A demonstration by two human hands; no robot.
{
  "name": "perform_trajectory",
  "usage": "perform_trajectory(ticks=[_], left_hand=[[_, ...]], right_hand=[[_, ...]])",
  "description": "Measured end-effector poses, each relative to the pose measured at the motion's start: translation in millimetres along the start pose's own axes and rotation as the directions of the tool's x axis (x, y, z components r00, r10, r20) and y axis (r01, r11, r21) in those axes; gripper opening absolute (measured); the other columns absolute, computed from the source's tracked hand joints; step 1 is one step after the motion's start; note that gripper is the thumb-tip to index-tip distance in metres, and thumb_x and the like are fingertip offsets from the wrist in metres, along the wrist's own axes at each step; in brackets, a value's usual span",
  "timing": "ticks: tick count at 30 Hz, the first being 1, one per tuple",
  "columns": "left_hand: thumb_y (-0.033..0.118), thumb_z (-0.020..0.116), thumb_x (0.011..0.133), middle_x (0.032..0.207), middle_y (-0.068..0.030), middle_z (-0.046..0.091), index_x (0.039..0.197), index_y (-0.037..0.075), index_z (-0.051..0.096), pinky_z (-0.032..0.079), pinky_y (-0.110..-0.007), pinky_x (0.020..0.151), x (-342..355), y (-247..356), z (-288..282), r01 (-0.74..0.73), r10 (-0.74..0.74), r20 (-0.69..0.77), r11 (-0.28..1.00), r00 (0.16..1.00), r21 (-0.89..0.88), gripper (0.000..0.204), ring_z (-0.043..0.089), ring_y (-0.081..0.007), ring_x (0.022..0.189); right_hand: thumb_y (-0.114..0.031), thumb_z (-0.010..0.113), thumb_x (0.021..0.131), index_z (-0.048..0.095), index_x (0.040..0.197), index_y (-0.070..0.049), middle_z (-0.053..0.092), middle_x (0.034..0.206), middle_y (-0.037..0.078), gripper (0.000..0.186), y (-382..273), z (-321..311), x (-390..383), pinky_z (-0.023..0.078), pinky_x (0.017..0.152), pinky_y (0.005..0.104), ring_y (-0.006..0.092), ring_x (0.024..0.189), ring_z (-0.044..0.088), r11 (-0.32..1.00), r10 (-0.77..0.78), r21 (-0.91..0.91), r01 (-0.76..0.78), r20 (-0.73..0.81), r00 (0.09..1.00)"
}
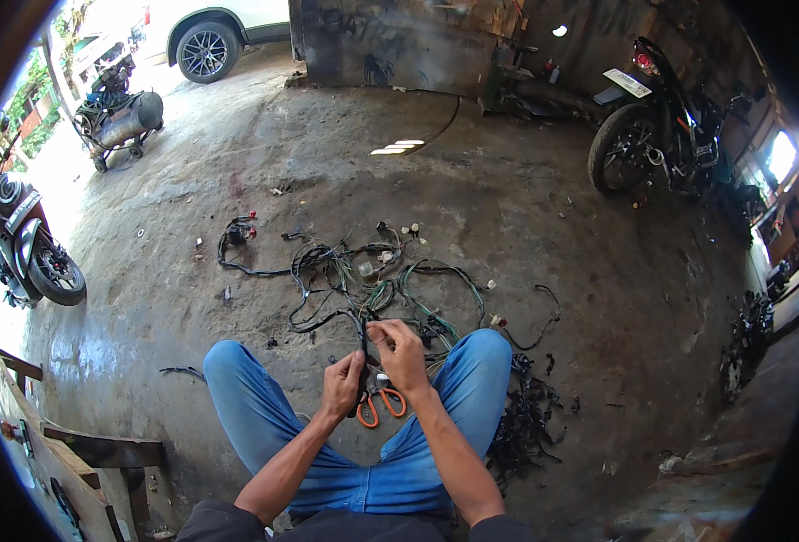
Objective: The recorder is repairing a motorcycle wiring harness by using scissors to remove tape and inspect wires.
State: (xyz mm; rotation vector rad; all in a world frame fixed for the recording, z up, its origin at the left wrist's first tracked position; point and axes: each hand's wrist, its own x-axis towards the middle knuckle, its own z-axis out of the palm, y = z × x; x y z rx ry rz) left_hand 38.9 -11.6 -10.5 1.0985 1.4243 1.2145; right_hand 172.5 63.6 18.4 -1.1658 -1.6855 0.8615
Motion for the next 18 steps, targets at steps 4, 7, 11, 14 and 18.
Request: perform_trajectory(ticks=[4, 7, 11, 14, 18], left_hand=[[0.025, 0.055, 0.107, 0.063, -0.0155, 0.056, 0.094, -0.002, 0.067, 0.040, -0.038, 0.052, 0.5, -16.0, 2.8, -0.130, 0.137, -0.023, 0.973, 0.990, 0.193, 0.033, 0.049, -0.0213, 0.051], [0.023, 0.056, 0.106, 0.071, -0.0215, 0.061, 0.093, -0.003, 0.065, 0.043, -0.042, 0.055, -1.4, -7.1, 5.7, -0.160, 0.160, 0.024, 0.941, 0.987, 0.298, 0.030, 0.056, -0.0319, 0.055], [0.023, 0.056, 0.106, 0.075, -0.0214, 0.063, 0.096, -0.001, 0.065, 0.045, -0.044, 0.057, -1.9, -6.9, 8.9, -0.201, 0.206, 0.024, 0.917, 0.978, 0.344, 0.028, 0.061, -0.0355, 0.062], [0.025, 0.055, 0.107, 0.068, -0.0182, 0.059, 0.095, -0.002, 0.065, 0.044, -0.040, 0.055, -2.1, -4.1, 10.8, -0.216, 0.230, -0.008, 0.923, 0.973, 0.319, 0.031, 0.057, -0.0285, 0.055], [0.026, 0.053, 0.108, 0.065, -0.0134, 0.058, 0.095, -0.001, 0.065, 0.045, -0.038, 0.055, -5.1, -6.4, 10.6, -0.199, 0.204, 0.007, 0.951, 0.979, 0.238, 0.033, 0.058, -0.0228, 0.056]], right_hand=[[-0.021, 0.077, 0.092, 0.075, 0.106, 0.001, 0.075, 0.086, 0.011, 0.026, -7.7, 6.8, -6.2, 0.056, 0.065, 0.0333, 0.0177, 0.074, 0.072, 0.999, 0.002, -0.050, -0.002, 0.003, 1.000], [-0.019, 0.077, 0.092, 0.074, 0.104, 0.002, 0.075, 0.082, 0.011, 0.025, -0.8, -0.6, -7.3, 0.055, 0.066, 0.0326, 0.0171, 0.070, 0.071, 0.981, 0.147, -0.140, -0.135, 0.075, 0.986], [-0.022, 0.075, 0.093, 0.074, 0.099, 0.002, 0.075, 0.080, 0.011, 0.024, -1.6, 4.7, -9.6, 0.056, 0.066, 0.0342, 0.0183, 0.072, 0.072, 0.958, 0.274, -0.086, -0.274, -0.008, 0.962], [-0.021, 0.073, 0.095, 0.073, 0.099, 0.002, 0.073, 0.078, 0.010, 0.022, 13.4, 15.8, -11.4, 0.056, 0.064, 0.0331, 0.0163, 0.069, 0.070, 0.933, 0.360, 0.048, -0.357, -0.083, 0.929], [-0.017, 0.069, 0.097, 0.072, 0.103, 0.002, 0.072, 0.082, 0.006, 0.020, 51.6, 21.2, -13.8, 0.055, 0.064, 0.0300, 0.0157, 0.067, 0.066, 0.537, 0.629, 0.535, -0.652, 0.261, 0.732]])
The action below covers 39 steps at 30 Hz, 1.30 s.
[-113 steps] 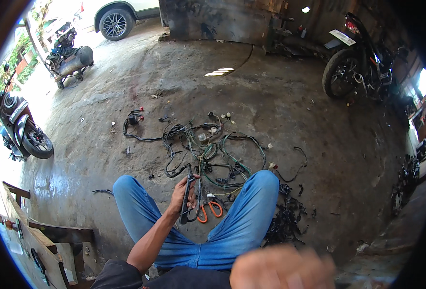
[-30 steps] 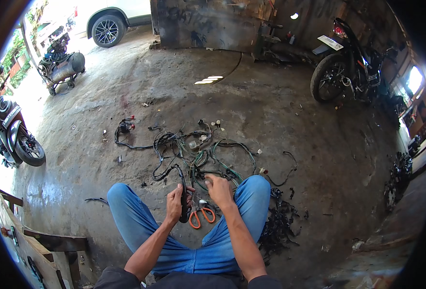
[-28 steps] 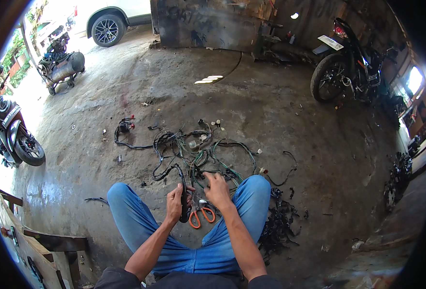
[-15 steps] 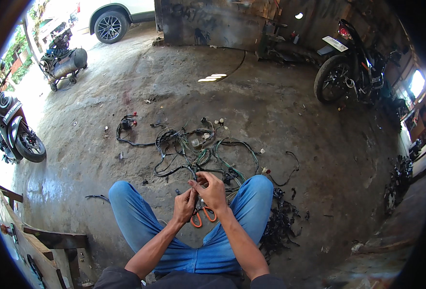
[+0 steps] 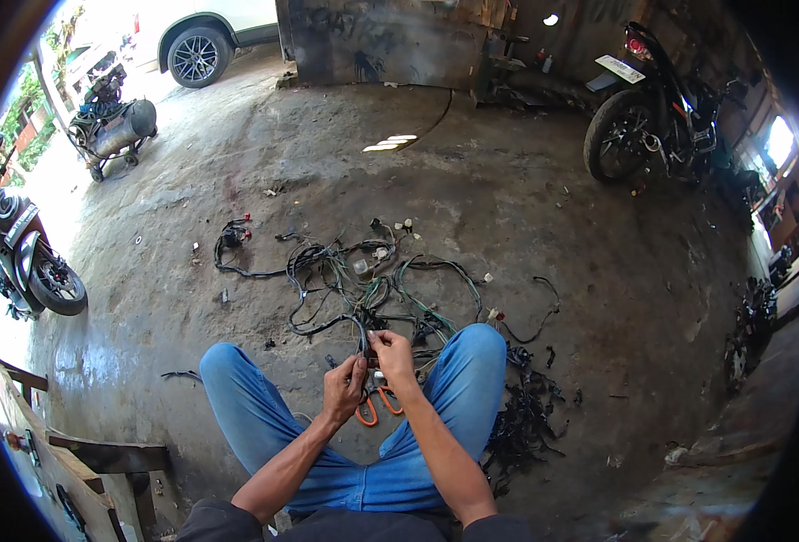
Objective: The recorder is repairing a motorcycle wiring harness by using scissors to remove tape and inspect wires.
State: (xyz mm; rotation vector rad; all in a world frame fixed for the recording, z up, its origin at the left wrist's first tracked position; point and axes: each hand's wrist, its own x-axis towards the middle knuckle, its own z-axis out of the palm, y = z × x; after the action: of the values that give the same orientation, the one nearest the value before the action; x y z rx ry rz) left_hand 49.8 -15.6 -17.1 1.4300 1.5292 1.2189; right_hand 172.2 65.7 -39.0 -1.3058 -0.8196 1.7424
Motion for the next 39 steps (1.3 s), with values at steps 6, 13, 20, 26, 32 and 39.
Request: perform_trajectory(ticks=[6, 13, 20, 26, 32, 39], left_hand=[[0.026, 0.053, 0.108, 0.067, -0.0121, 0.060, 0.099, 0.001, 0.065, 0.046, -0.037, 0.056, -5.3, -2.7, -6.3, -0.078, 0.079, 0.070, 0.997, 0.994, -0.017, 0.029, 0.061, -0.0229, 0.057], [0.022, 0.054, 0.107, 0.068, -0.0107, 0.059, 0.101, 0.001, 0.068, 0.047, -0.035, 0.058, -10.1, 18.5, -7.2, -0.137, 0.136, 0.052, 0.991, 0.989, 0.012, 0.027, 0.060, -0.0205, 0.059], [0.018, 0.055, 0.105, 0.075, -0.0162, 0.063, 0.102, 0.001, 0.066, 0.050, -0.042, 0.062, -2.7, -13.8, -6.7, -0.176, 0.180, -0.005, 0.967, 0.984, 0.184, 0.021, 0.065, -0.0343, 0.066], [0.025, 0.051, 0.108, 0.066, -0.0118, 0.057, 0.104, 0.001, 0.066, 0.047, -0.039, 0.057, 0.1, -2.5, 5.4, -0.153, 0.156, -0.080, 0.987, 0.985, 0.040, 0.029, 0.059, -0.0238, 0.056], [0.033, 0.047, 0.111, 0.068, 0.0023, 0.052, 0.103, 0.002, 0.067, 0.038, -0.026, 0.051, 8.7, -17.4, -10.8, 0.149, -0.265, -0.221, 0.890, 0.939, -0.431, 0.038, 0.048, -0.0067, 0.056], [0.035, 0.044, 0.112, 0.080, 0.0001, 0.061, 0.115, 0.000, 0.065, 0.045, -0.024, 0.062, 15.0, -21.3, -4.2, 0.181, -0.282, -0.089, 0.796, 0.955, -0.578, 0.041, 0.054, -0.0061, 0.068]], right_hand=[[-0.016, 0.065, 0.100, 0.071, 0.105, 0.003, 0.072, 0.087, 0.006, 0.021, 9.6, 1.9, 17.5, 0.056, 0.067, 0.0276, 0.0145, 0.073, 0.068, 0.971, 0.194, 0.070, -0.228, 0.323, 0.926], [-0.034, 0.055, 0.107, 0.065, 0.122, -0.005, 0.067, 0.092, 0.007, 0.034, 1.3, -6.7, 16.8, 0.057, 0.064, 0.0325, 0.0147, 0.073, 0.068, 0.999, -0.045, 0.015, 0.050, -0.231, 0.972], [-0.021, 0.073, 0.096, 0.056, 0.137, -0.006, 0.065, 0.106, 0.011, 0.047, -81.0, 27.2, -65.5, 0.058, 0.077, 0.0352, 0.0215, 0.092, 0.066, 0.405, -0.591, -0.685, 0.605, 0.308, 0.745], [0.005, 0.048, 0.094, 0.068, 0.105, 0.000, 0.069, 0.096, 0.014, 0.023, -46.0, 13.6, -11.2, 0.054, 0.069, 0.0373, 0.0233, 0.077, 0.067, 0.559, -0.803, -0.508, 0.655, -0.135, 0.580], [-0.001, 0.050, 0.095, 0.070, 0.090, 0.000, 0.058, 0.061, 0.007, 0.020, -70.6, 7.4, -25.4, 0.044, 0.056, 0.0367, 0.0198, 0.053, 0.053, 0.630, -0.652, -0.578, 0.518, -0.031, 0.758], [-0.004, 0.064, 0.093, 0.072, 0.102, -0.001, 0.067, 0.100, 0.019, 0.013, -26.3, 2.9, -15.3, 0.053, 0.082, 0.0434, 0.0340, 0.094, 0.068, 0.477, -0.468, -0.801, 0.362, 0.117, 0.876]])
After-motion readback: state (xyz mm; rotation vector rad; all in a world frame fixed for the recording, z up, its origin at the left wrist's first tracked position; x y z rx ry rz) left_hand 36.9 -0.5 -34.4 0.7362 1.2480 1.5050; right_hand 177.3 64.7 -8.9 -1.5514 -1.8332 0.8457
